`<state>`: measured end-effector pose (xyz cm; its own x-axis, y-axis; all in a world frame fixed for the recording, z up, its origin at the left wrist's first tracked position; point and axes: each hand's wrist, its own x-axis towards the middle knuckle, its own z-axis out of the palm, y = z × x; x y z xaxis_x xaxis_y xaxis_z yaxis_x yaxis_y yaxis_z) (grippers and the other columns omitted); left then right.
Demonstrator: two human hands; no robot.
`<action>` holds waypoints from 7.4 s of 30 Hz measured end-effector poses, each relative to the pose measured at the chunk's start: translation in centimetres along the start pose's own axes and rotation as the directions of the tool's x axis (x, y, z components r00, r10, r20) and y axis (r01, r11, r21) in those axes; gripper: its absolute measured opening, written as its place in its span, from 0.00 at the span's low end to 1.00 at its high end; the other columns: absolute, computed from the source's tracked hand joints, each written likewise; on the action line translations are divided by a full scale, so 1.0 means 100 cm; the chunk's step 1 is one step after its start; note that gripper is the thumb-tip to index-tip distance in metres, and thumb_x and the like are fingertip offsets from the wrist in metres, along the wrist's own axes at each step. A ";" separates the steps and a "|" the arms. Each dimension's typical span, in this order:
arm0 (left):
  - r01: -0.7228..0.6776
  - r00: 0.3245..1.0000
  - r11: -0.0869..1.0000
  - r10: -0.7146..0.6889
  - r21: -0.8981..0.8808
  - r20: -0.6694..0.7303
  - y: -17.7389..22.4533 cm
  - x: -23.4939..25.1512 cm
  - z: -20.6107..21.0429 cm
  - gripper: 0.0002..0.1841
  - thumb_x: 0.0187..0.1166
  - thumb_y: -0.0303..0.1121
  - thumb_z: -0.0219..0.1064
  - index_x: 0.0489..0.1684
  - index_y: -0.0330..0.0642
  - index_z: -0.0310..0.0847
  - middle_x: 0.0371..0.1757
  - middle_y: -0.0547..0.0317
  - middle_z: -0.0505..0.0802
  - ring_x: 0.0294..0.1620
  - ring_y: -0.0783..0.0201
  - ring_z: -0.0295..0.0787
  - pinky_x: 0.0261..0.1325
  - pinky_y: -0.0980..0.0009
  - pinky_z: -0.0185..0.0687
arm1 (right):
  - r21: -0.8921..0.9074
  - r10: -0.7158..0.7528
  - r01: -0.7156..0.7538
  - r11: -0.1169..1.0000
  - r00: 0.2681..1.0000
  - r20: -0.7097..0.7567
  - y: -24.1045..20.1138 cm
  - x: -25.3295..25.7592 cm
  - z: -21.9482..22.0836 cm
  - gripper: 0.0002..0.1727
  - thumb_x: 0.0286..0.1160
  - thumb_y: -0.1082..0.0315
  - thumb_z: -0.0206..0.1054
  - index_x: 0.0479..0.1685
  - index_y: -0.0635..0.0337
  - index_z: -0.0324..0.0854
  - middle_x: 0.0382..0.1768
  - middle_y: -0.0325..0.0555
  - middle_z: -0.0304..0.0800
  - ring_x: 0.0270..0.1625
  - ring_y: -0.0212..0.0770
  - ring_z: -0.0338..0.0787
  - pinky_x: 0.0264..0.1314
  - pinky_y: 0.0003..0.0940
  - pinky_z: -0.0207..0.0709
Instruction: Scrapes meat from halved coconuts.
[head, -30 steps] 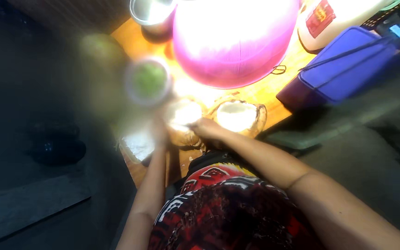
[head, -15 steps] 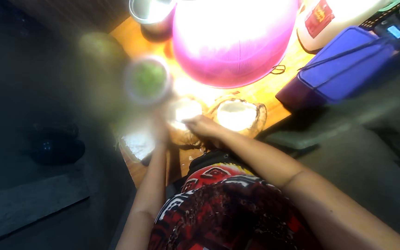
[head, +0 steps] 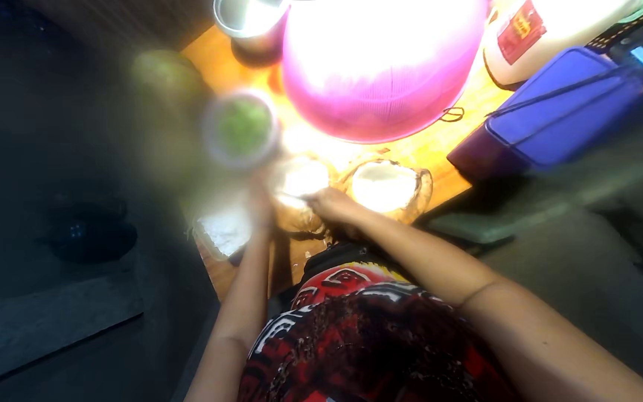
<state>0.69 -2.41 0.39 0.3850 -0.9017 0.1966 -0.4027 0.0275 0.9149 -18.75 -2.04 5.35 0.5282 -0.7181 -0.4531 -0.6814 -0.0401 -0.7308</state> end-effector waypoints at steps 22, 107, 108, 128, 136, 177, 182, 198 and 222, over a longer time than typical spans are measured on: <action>0.002 1.000 1.000 -0.002 0.011 0.003 -0.005 -0.004 -0.004 0.20 0.94 0.36 0.52 0.70 0.30 0.80 0.62 0.46 0.92 0.59 0.71 0.89 0.68 0.72 0.81 | -0.183 0.065 -0.064 0.981 0.998 0.003 -0.006 -0.003 -0.022 0.23 0.89 0.63 0.56 0.79 0.36 0.81 0.65 0.53 0.91 0.71 0.59 0.86 0.69 0.69 0.75; 0.314 0.949 0.949 -0.313 -0.028 0.044 -0.007 -0.045 0.028 0.39 0.88 0.40 0.61 0.93 0.34 0.44 0.87 0.35 0.67 0.86 0.52 0.68 0.86 0.58 0.64 | 0.086 -0.007 0.014 0.996 0.997 -0.078 0.027 -0.019 -0.074 0.21 0.94 0.68 0.52 0.79 0.55 0.80 0.60 0.58 0.91 0.59 0.50 0.90 0.68 0.52 0.77; 0.315 0.947 0.948 -0.310 -0.049 0.089 -0.010 -0.036 0.024 0.37 0.88 0.38 0.62 0.93 0.34 0.46 0.86 0.35 0.70 0.83 0.53 0.71 0.85 0.59 0.66 | 0.108 -0.032 0.042 0.993 0.995 -0.092 0.031 -0.013 -0.067 0.21 0.93 0.68 0.53 0.79 0.55 0.80 0.64 0.58 0.91 0.65 0.52 0.89 0.72 0.54 0.75; 0.275 0.947 0.960 -0.263 -0.043 0.187 -0.018 -0.008 0.037 0.45 0.82 0.36 0.67 0.95 0.37 0.39 0.86 0.37 0.70 0.83 0.54 0.72 0.83 0.59 0.69 | -0.131 -0.087 0.085 0.988 0.996 -0.008 0.051 -0.004 -0.071 0.22 0.92 0.69 0.53 0.79 0.50 0.81 0.62 0.60 0.92 0.68 0.61 0.88 0.74 0.63 0.74; 0.226 0.953 0.973 -0.211 -0.046 0.217 -0.022 -0.011 0.033 0.47 0.78 0.35 0.69 0.94 0.35 0.39 0.86 0.35 0.68 0.84 0.54 0.70 0.84 0.61 0.67 | -0.139 -0.071 0.070 0.988 0.997 0.000 0.041 0.001 -0.063 0.24 0.92 0.70 0.52 0.84 0.50 0.76 0.64 0.62 0.90 0.70 0.63 0.86 0.75 0.63 0.72; 0.305 0.916 0.948 -0.319 0.093 0.243 -0.014 -0.017 0.029 0.56 0.72 0.41 0.78 0.96 0.41 0.34 0.87 0.37 0.68 0.83 0.52 0.72 0.83 0.56 0.70 | -0.450 -0.017 0.007 0.893 1.000 -0.019 0.046 -0.010 -0.078 0.25 0.89 0.66 0.56 0.82 0.35 0.79 0.54 0.57 0.95 0.60 0.64 0.91 0.59 0.68 0.78; 0.362 0.913 0.923 -0.379 0.132 0.152 0.000 -0.017 0.037 0.44 0.84 0.46 0.66 0.95 0.39 0.41 0.84 0.37 0.73 0.81 0.49 0.74 0.83 0.53 0.68 | -0.361 -0.040 -0.007 0.933 0.992 -0.122 0.042 -0.016 -0.087 0.25 0.91 0.66 0.55 0.83 0.39 0.77 0.55 0.62 0.94 0.61 0.68 0.90 0.61 0.72 0.76; 0.349 0.889 0.920 -0.385 0.177 0.248 -0.005 -0.017 0.028 0.49 0.83 0.46 0.68 0.95 0.40 0.33 0.86 0.34 0.70 0.83 0.48 0.72 0.83 0.52 0.68 | -0.287 -0.055 0.078 0.955 0.995 0.085 0.051 -0.007 -0.084 0.25 0.92 0.68 0.53 0.83 0.40 0.77 0.61 0.58 0.92 0.66 0.64 0.89 0.67 0.69 0.75; 0.355 0.889 0.918 -0.390 0.177 0.239 -0.005 -0.022 0.028 0.48 0.85 0.44 0.66 0.95 0.39 0.31 0.85 0.34 0.70 0.83 0.48 0.72 0.84 0.52 0.66 | -0.386 0.014 0.040 0.922 0.991 0.136 0.045 -0.010 -0.107 0.24 0.91 0.68 0.56 0.80 0.38 0.80 0.58 0.59 0.93 0.64 0.65 0.89 0.65 0.71 0.75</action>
<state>-2.31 -1.63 -1.52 0.3012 -0.9156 -0.2665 -0.3798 -0.3715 0.8472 -27.75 -8.96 8.00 0.5827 -0.6177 -0.5280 -0.8023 -0.3336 -0.4950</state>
